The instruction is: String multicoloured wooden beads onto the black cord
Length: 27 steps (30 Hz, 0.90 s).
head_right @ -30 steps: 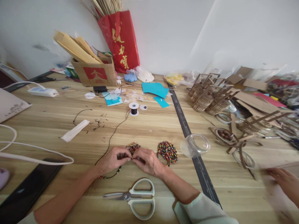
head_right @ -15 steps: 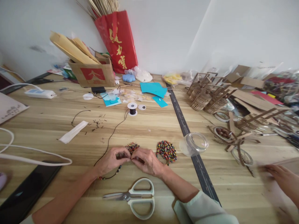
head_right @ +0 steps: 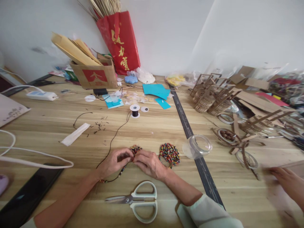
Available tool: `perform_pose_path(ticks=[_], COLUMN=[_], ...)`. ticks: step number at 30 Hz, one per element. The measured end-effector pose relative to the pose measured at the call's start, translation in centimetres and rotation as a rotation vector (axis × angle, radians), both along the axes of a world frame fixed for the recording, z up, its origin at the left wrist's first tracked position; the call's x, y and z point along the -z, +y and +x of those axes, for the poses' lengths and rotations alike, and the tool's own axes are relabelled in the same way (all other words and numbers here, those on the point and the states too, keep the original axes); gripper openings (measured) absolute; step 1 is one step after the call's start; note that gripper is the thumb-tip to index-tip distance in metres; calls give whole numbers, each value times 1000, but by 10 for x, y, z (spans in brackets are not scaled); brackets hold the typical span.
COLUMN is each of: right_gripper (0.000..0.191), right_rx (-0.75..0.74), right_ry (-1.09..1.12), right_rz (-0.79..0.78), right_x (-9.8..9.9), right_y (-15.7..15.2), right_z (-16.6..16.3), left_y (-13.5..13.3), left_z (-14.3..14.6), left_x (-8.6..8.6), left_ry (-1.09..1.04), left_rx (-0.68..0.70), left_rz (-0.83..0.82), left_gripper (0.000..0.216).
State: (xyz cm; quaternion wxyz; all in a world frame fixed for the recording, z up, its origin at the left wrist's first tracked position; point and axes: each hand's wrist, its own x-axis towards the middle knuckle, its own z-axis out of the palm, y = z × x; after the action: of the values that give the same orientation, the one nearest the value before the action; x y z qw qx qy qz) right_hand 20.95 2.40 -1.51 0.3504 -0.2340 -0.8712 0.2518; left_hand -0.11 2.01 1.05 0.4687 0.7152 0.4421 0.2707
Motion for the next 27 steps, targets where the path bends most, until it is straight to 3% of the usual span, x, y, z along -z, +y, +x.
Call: perform_pose_path(ticks=[15, 27], right_gripper=[16, 16], right_rx=[78, 82], right_ry=[-26, -30], right_rz=[103, 103], right_x=[2, 1], right_y=[-3, -3], right_z=[-1, -3], left_y=[-1, 2], left_z=[0, -1], left_x=[-6, 15], left_ry=[-39, -53], left_rx=[2, -12], left_rz=[-66, -93], left_gripper=[19, 11])
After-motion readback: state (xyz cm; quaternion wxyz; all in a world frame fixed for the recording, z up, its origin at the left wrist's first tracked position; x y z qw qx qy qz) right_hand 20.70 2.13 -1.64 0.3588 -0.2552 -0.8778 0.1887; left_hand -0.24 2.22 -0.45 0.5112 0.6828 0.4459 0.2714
